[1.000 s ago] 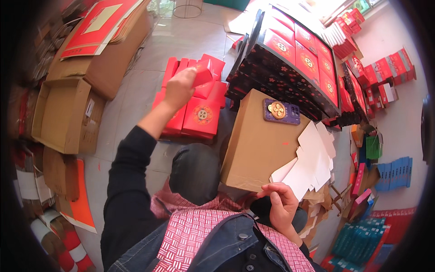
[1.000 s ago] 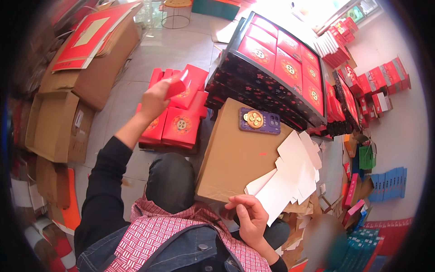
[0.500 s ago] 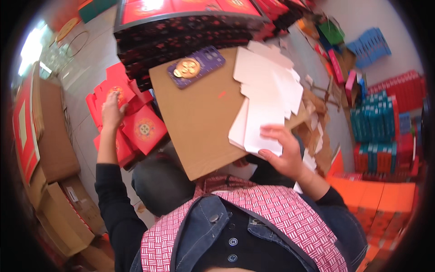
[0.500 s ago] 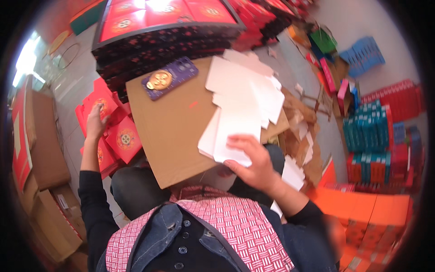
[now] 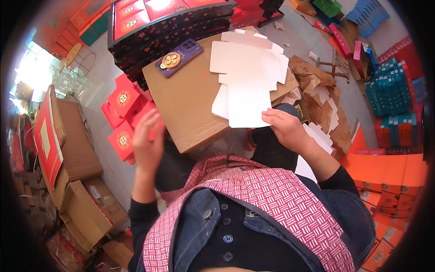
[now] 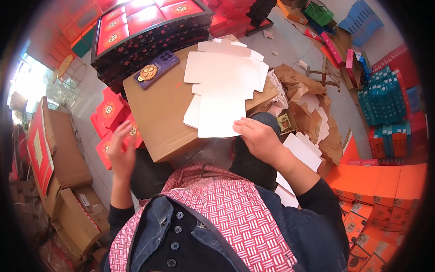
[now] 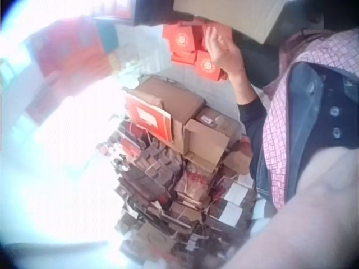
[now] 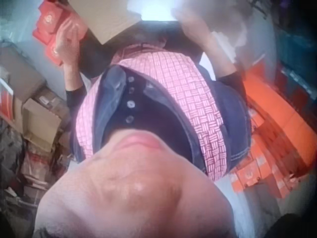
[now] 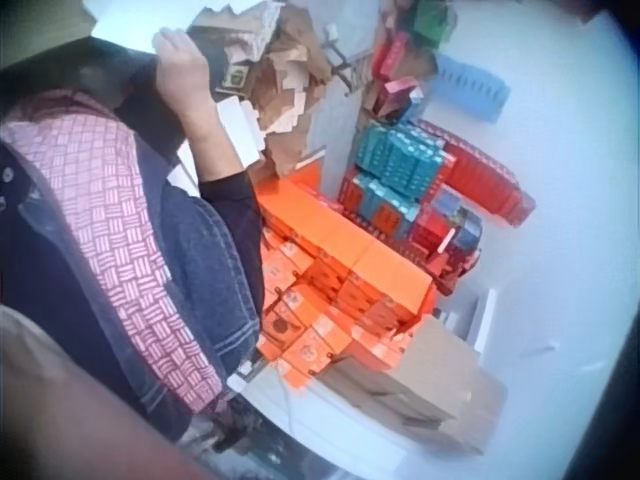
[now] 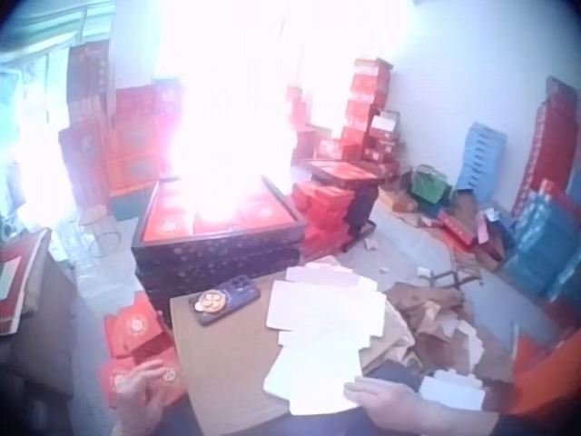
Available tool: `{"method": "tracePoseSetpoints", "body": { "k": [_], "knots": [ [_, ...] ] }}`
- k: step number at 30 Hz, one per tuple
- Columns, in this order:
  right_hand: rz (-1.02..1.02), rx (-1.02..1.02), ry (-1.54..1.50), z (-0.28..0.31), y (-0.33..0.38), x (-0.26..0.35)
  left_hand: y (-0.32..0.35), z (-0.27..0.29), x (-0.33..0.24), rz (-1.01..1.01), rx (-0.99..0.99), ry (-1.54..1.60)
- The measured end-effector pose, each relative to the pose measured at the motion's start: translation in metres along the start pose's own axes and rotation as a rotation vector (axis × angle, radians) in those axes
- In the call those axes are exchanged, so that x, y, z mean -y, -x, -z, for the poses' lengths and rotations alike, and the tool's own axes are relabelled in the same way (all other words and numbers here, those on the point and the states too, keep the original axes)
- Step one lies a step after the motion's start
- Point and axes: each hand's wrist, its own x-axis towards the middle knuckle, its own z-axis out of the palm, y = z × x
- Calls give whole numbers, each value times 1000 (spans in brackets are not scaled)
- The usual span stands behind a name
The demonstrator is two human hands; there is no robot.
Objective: The person assembles small red boxes by folding flat white cardboard pieces and inserting them into red sleeves. They repeatedly pick up a white piece, fold it, and place it into a red sleeve, then set the completed box aside.
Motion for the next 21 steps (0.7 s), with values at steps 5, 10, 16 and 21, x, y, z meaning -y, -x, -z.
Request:
{"method": "tracePoseSetpoints", "body": {
  "k": [5,10,16,21],
  "knots": [
    [79,-156,-194,15,21,24,-23,-55,-106,-259,168,294],
    [153,-717,-134,34,60,39,-36,-85,-129,-340,365,641],
    [-719,-242,-1554,-32,104,16,-33,-67,-173,-446,402,1141],
    [-547,-84,-2316,-37,78,-32,6,-76,-178,109,669,1356]
  ]
}}
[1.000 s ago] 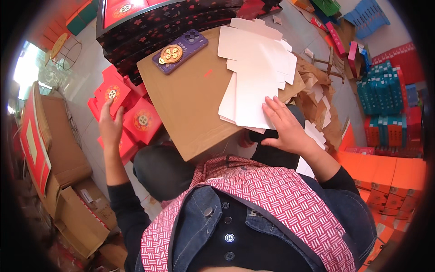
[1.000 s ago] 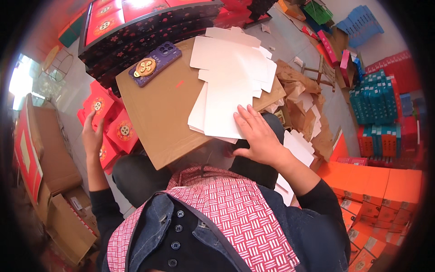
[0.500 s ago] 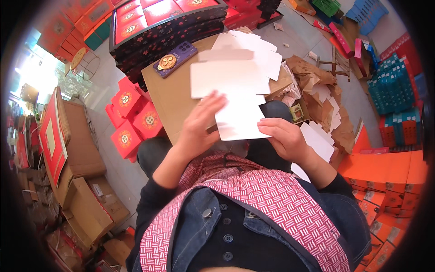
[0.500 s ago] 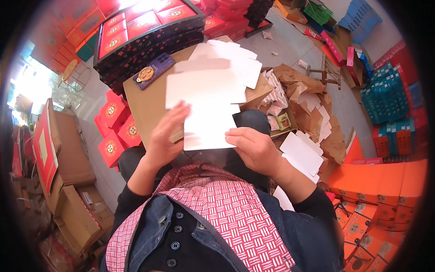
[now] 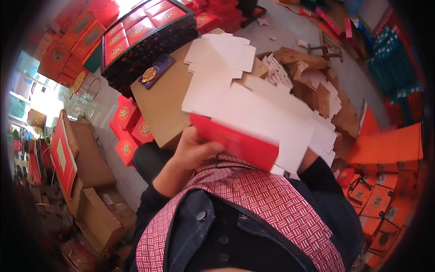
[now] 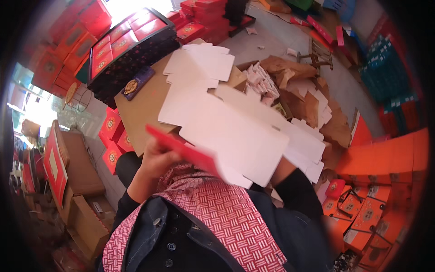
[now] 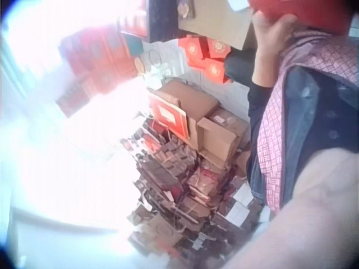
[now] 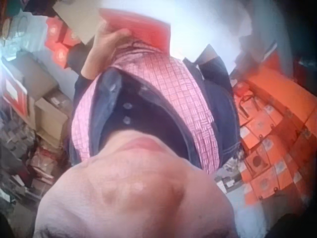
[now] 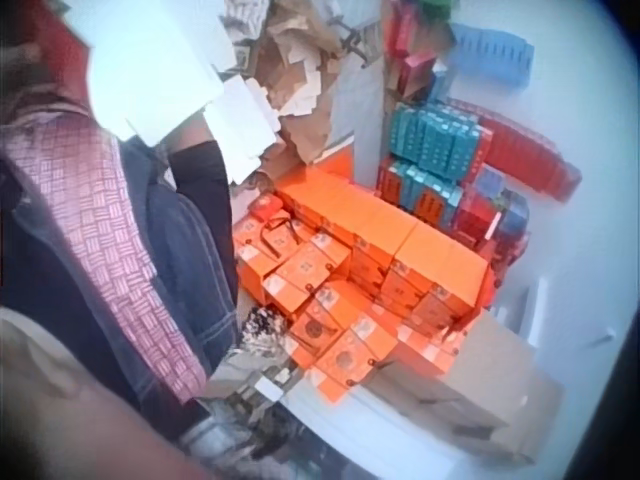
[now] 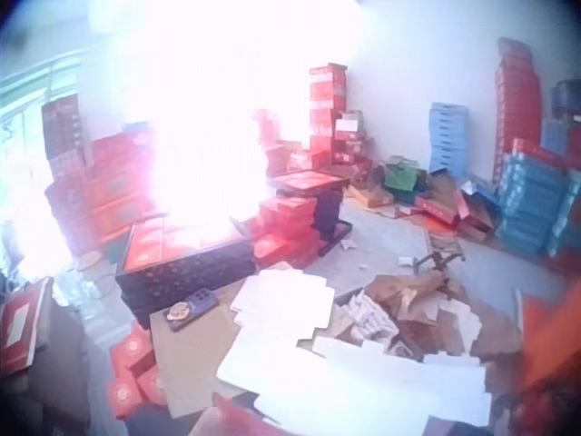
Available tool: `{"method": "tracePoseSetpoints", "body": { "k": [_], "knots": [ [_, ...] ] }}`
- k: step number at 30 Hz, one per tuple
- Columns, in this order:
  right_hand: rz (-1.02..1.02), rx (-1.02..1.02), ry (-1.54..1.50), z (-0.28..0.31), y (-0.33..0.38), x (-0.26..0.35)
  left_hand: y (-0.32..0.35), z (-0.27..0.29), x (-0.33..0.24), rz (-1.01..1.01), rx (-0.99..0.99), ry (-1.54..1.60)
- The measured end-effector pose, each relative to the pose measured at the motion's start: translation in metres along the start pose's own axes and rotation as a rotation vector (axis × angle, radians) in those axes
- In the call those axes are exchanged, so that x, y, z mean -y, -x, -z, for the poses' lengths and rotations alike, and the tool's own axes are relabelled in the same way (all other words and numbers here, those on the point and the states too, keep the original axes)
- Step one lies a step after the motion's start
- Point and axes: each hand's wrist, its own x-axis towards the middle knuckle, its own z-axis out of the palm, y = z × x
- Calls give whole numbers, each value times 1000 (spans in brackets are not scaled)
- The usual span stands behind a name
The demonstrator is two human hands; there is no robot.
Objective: The person assembles small red boxes by folding flat white cardboard pieces and inserting them into red sleeves. They repeatedly pick up a white piece, fold it, and place it into a red sleeve, then set the completed box aside.
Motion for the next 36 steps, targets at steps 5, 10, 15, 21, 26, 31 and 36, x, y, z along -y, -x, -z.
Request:
{"method": "tracePoseSetpoints", "body": {
  "k": [5,10,15,21,26,31,36],
  "knots": [
    [-289,220,71,-16,3,55,-14,-17,24,537,-222,-163],
    [-320,40,737,-37,14,67,-8,-23,56,539,-274,-212],
    [-287,30,1012,-52,18,66,-6,-44,65,151,-353,-218],
    [-365,-58,1215,-78,18,63,-12,-35,71,127,-239,-569],
    [-210,44,1450,-63,18,60,-21,-34,59,411,-196,-340],
    [-157,9,1310,-53,23,64,-21,-29,46,483,-132,-331],
    [-134,31,1373,-64,27,59,-23,-30,47,470,-177,-461]
  ]
}}
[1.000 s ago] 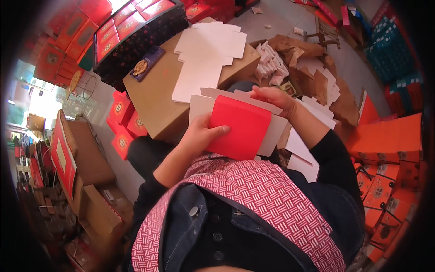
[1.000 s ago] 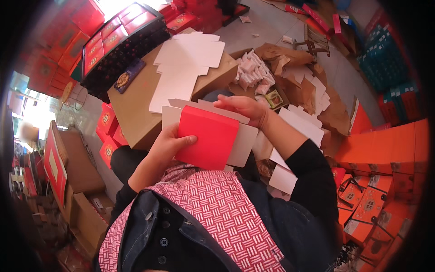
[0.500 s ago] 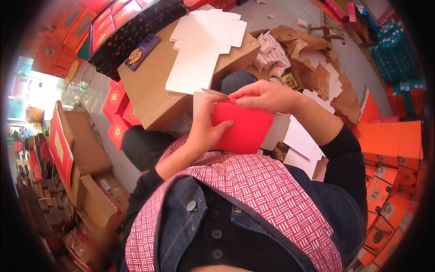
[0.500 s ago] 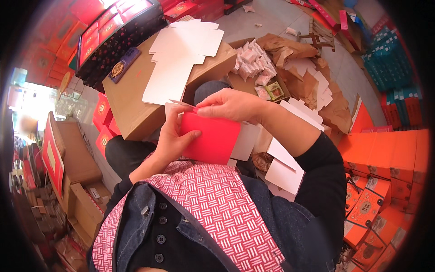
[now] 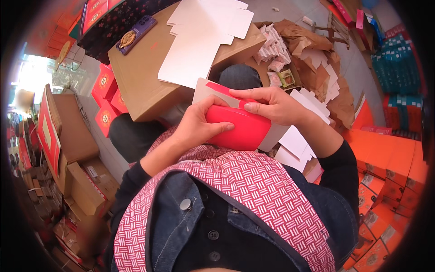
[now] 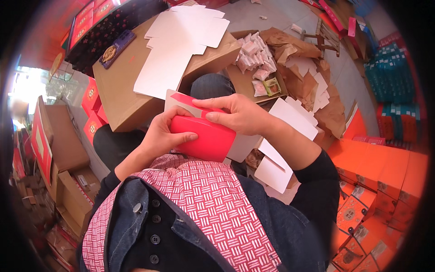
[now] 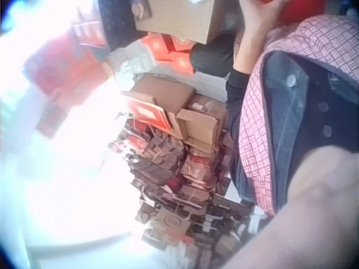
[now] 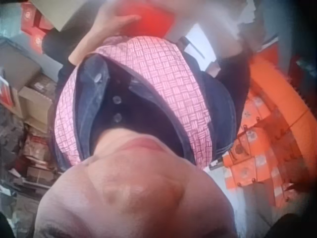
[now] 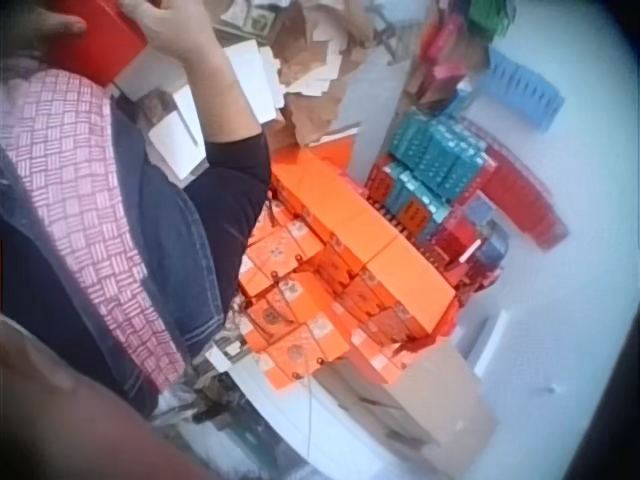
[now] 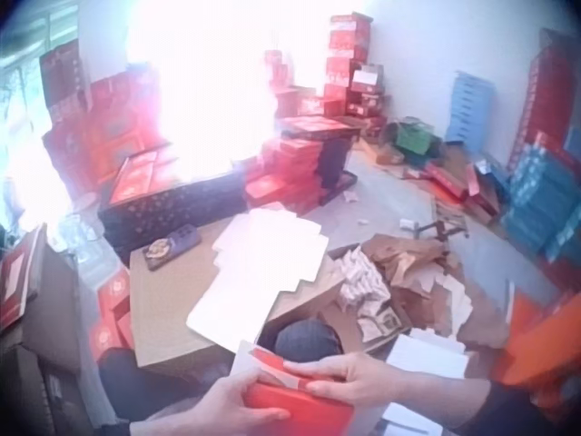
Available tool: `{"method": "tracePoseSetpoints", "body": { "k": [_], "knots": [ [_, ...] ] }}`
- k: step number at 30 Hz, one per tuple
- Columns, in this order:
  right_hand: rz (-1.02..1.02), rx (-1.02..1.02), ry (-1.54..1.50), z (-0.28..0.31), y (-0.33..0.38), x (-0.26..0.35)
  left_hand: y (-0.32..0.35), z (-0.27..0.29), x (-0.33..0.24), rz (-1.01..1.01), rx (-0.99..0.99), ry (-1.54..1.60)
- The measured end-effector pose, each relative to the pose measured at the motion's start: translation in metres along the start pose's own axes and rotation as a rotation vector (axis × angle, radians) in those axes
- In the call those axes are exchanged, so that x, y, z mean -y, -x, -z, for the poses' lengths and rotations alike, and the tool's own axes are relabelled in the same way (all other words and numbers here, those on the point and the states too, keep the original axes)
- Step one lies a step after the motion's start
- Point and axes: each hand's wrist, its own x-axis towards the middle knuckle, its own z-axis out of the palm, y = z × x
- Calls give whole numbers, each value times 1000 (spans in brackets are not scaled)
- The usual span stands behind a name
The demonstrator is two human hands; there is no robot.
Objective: The person assembles small red boxes by folding flat white cardboard pieces and inserting them into red sleeves. They repeatedly pick up a white piece, fold it, and place it into a red sleeve, then set the completed box aside.
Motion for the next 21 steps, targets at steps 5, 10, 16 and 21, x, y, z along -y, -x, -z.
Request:
{"method": "tracePoseSetpoints", "body": {
  "k": [5,10,16,21],
  "knots": [
    [108,-42,155,-6,-5,-5,-3,0,5,-12,-20,10],
    [46,-58,182,-7,-6,0,0,3,8,-21,-72,-11],
    [63,-80,250,-16,-12,6,1,4,4,-4,-93,-11],
    [104,-126,294,-21,-10,5,0,3,7,232,-77,573]
  ]
}}
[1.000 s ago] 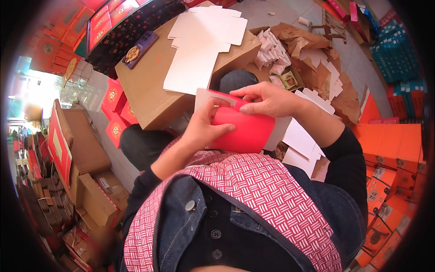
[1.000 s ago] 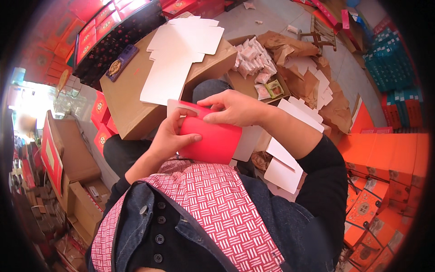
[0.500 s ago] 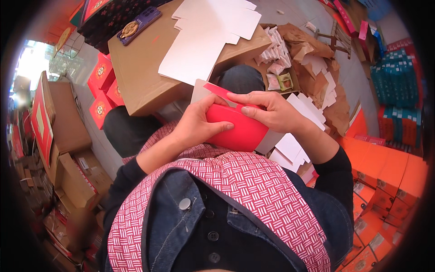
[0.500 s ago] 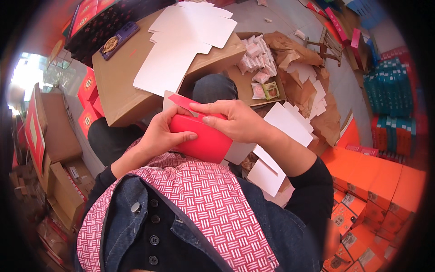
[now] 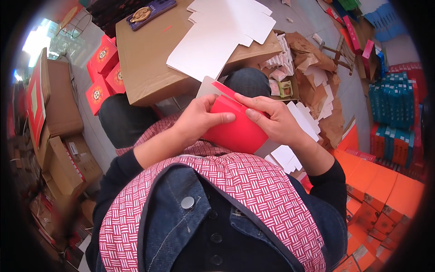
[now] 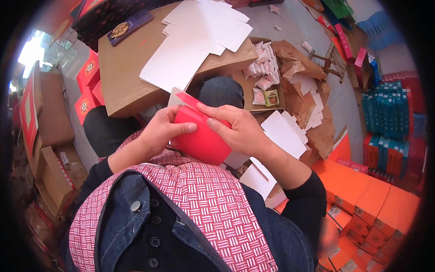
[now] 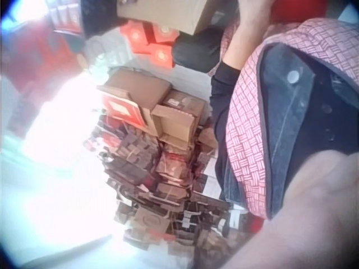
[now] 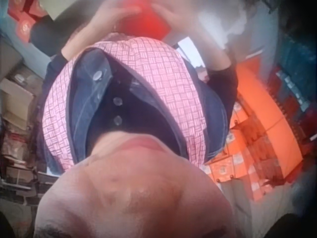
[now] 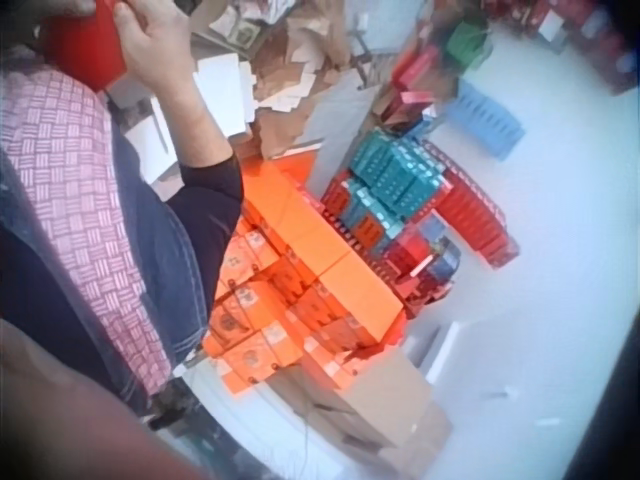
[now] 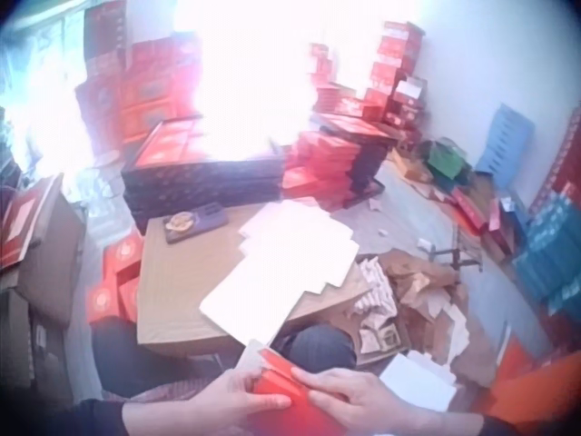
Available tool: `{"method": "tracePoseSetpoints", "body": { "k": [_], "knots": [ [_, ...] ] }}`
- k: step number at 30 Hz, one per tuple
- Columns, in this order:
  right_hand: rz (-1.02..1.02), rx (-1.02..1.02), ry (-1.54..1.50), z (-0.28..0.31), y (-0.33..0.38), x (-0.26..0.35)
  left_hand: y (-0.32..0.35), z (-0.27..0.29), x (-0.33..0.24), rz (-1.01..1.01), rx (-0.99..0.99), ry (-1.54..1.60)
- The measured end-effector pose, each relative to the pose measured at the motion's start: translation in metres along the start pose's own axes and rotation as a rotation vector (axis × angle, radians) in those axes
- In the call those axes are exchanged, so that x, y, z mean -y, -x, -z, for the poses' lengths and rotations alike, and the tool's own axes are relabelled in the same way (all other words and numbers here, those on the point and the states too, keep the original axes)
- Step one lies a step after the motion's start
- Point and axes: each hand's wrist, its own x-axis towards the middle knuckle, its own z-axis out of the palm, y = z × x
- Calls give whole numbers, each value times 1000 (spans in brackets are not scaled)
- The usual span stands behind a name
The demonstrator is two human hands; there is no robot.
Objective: The person assembles small red boxes by folding flat white cardboard pieces and inserting them into red sleeves. They repeatedly pick up a white piece, fold it, and place it into a red sleeve, then set the completed box aside.
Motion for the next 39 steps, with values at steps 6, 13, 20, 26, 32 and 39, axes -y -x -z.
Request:
{"method": "tracePoseSetpoints", "body": {
  "k": [6,13,20,26,32,39],
  "knots": [
    [-34,23,-15,-3,9,10,1,-5,6,-1,-56,164],
    [-49,106,-63,0,18,7,-1,-3,9,-21,-34,246],
    [28,189,-108,7,26,4,-1,-3,11,-32,-14,238],
    [34,163,81,2,28,11,0,-2,14,-30,-22,234],
    [57,125,81,3,26,16,3,-2,9,-115,-49,31],
    [212,-358,-542,3,2,23,3,19,-42,-940,-544,-238]
  ]
}}
